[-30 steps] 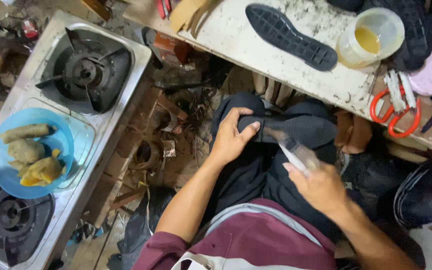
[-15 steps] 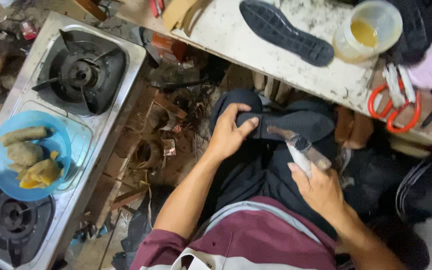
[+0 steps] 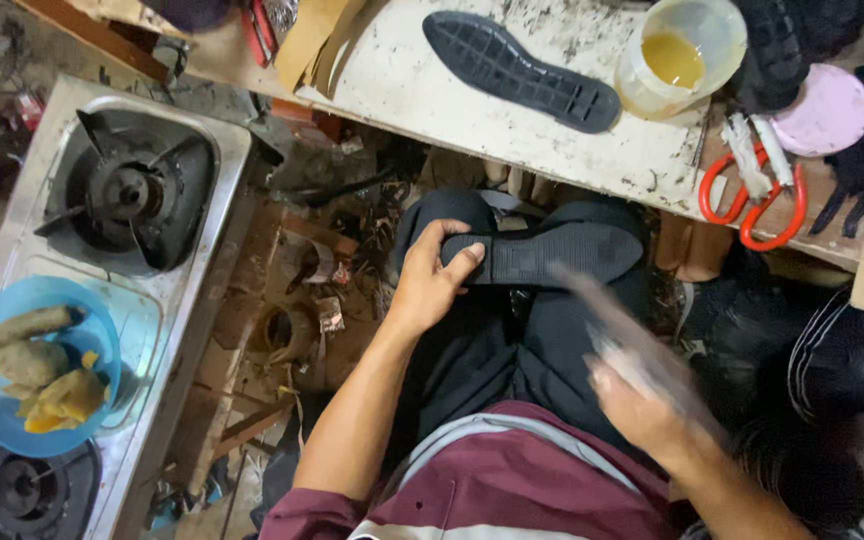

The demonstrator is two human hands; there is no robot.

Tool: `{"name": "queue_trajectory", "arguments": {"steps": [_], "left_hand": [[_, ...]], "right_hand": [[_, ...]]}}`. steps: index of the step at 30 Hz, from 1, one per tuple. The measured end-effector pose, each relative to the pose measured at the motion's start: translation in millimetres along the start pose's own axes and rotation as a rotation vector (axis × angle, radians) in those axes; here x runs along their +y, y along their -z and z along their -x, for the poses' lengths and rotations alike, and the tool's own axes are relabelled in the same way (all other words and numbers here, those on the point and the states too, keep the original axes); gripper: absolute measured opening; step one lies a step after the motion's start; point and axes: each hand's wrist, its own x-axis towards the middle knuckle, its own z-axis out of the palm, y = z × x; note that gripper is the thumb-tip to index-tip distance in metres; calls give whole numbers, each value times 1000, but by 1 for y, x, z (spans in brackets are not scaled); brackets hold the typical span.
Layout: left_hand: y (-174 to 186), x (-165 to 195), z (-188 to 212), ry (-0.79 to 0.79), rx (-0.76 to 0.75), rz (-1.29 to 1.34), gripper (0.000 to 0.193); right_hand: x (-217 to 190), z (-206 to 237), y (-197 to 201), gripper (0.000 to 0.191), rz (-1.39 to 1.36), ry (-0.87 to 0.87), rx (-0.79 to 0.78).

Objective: The person sits on the floor holding a black shoe upper on a wooden last across their lap. They hammer the upper and sole edge, apply adhesive, press a rubber sole onto the shoe, and repeatedly press and hammer the sole to secure it, working on one shoe.

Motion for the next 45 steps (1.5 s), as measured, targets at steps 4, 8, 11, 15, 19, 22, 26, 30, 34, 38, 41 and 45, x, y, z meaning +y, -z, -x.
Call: {"name": "queue_trajectory", "arguments": {"steps": [4, 8, 11, 15, 19, 22, 26, 30, 34, 38, 41, 45], "left_hand": [[0, -5, 2, -122, 1, 0, 38], [0, -8, 3, -103, -26, 32, 37], [6, -3, 7, -28, -44, 30, 39], [23, 22, 8, -491, -34, -488, 41], [2, 47, 8, -774, 37, -1071, 68], [-28, 51, 4, -780, -106, -1214, 75], [-40, 45, -7, -820, -22, -1373, 53], [-45, 41, -7, -837, -15, -1390, 54], [-48, 42, -5, -804, -30, -1413, 56], [-46, 40, -2, -790, -44, -1412, 57], [-42, 39, -2, -774, -36, -1434, 58], [-44, 41, -6, -803, -4, -1442, 56]], "right_hand": [[26, 8, 8, 26, 122, -123, -131], [28, 50, 21, 21, -621, 143, 189], [47, 54, -9, 17, 821, 529, 9], [79, 40, -38, 35, 172, -91, -64], [68, 27, -32, 31, 171, -58, -14], [36, 22, -12, 40, -160, -372, 62], [-1, 40, 23, 32, -601, -14, 447], [8, 19, 13, 29, 129, 378, 524], [16, 6, 1, 36, 214, -359, -84], [11, 32, 25, 31, -247, -73, 248], [23, 26, 9, 30, -964, 303, 328], [36, 23, -10, 23, 68, -266, 67]]}}
